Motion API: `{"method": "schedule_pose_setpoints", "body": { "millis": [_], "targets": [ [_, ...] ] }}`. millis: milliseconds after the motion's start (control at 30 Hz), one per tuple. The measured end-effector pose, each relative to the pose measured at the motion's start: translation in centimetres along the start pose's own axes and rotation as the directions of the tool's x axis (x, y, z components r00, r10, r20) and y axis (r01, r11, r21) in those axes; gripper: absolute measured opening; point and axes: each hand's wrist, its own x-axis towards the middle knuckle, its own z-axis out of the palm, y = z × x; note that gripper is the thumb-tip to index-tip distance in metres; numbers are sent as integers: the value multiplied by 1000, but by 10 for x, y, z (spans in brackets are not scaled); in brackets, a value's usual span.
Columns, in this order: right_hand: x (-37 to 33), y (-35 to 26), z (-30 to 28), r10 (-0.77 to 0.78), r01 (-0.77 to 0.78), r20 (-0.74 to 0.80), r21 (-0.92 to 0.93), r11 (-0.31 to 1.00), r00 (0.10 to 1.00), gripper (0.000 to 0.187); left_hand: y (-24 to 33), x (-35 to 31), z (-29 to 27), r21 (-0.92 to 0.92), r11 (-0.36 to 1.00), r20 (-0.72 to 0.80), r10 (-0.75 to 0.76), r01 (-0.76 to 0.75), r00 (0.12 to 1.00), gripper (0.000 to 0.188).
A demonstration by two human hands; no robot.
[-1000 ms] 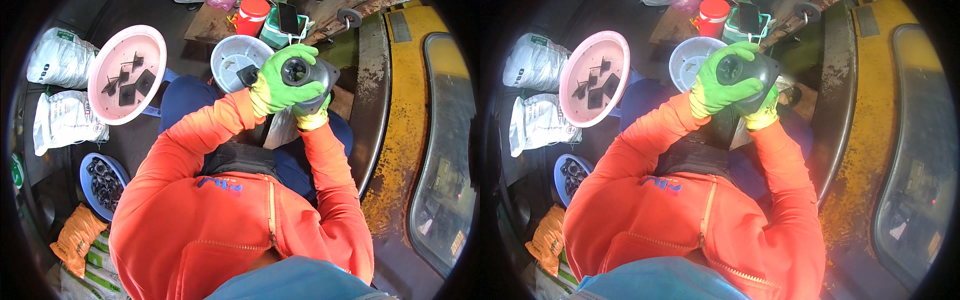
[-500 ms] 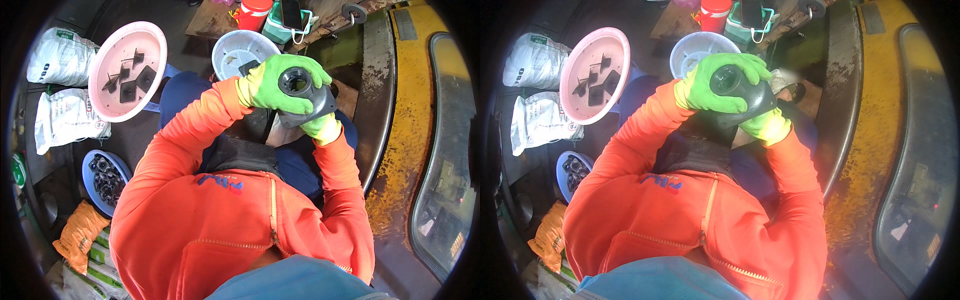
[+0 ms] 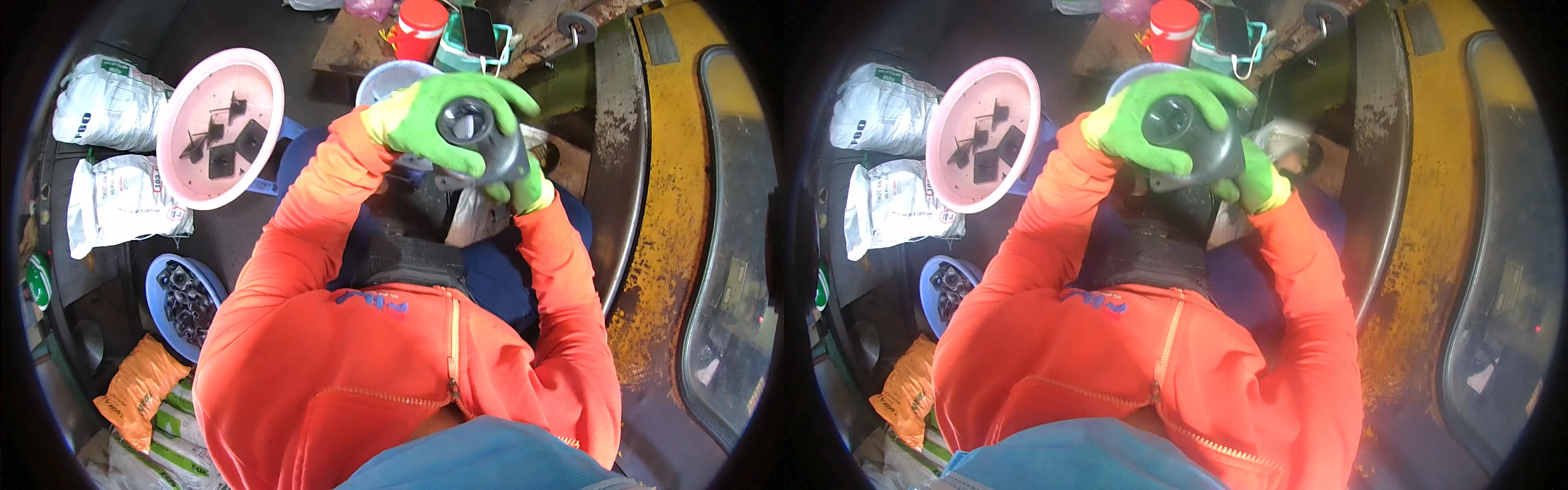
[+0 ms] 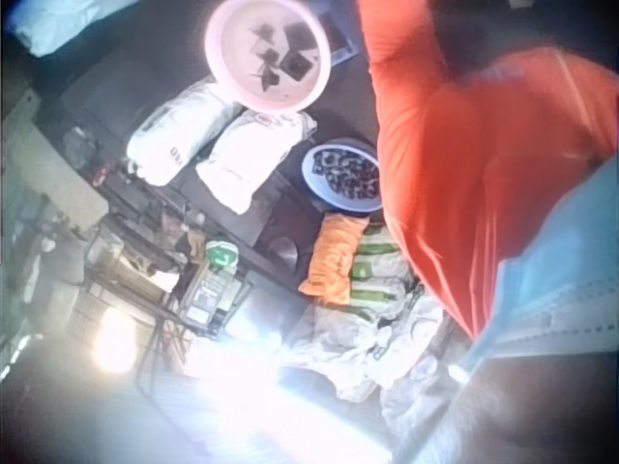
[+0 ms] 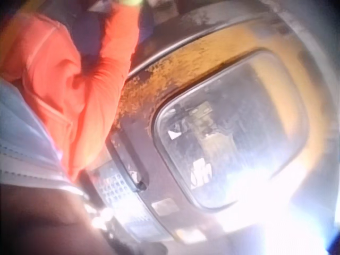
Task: The person sits and repeatedly rubs small black plastic parts with a green cloth, then places them into a pink basin. The person handles the parts one at a time, wiping each surface before moving to the next.
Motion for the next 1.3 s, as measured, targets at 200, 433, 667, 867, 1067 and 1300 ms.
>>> {"method": "schedule_pose_setpoints", "body": {
  "millis": [200,433,667,867,1067,1300],
  "targets": [
    [8,-3,-7,196,-184,24,472,862,980,39,-14,-9,-23,534,845,38,0,-20,999,57],
    [27,9,-2,114,137,-444,494,859,889,24,-28,-2,5,-423,853,-483,-497,305,720,56],
    [31,41,11,-167,160,-554,-62,985,815,38,-46,-8,27,-291,933,-614,-352,212,707,37],
    [32,54,14,-366,340,-479,-145,929,797,43,-64,-14,21,-477,864,-607,-455,159,652,29],
    [34,57,17,-260,161,-478,-237,958,839,47,-63,-18,16,553,817,-533,195,164,823,26],
    [28,29,17,68,26,-408,220,975,910,38,-43,-15,8,-329,933,-535,-311,145,785,25]
  ]
}}
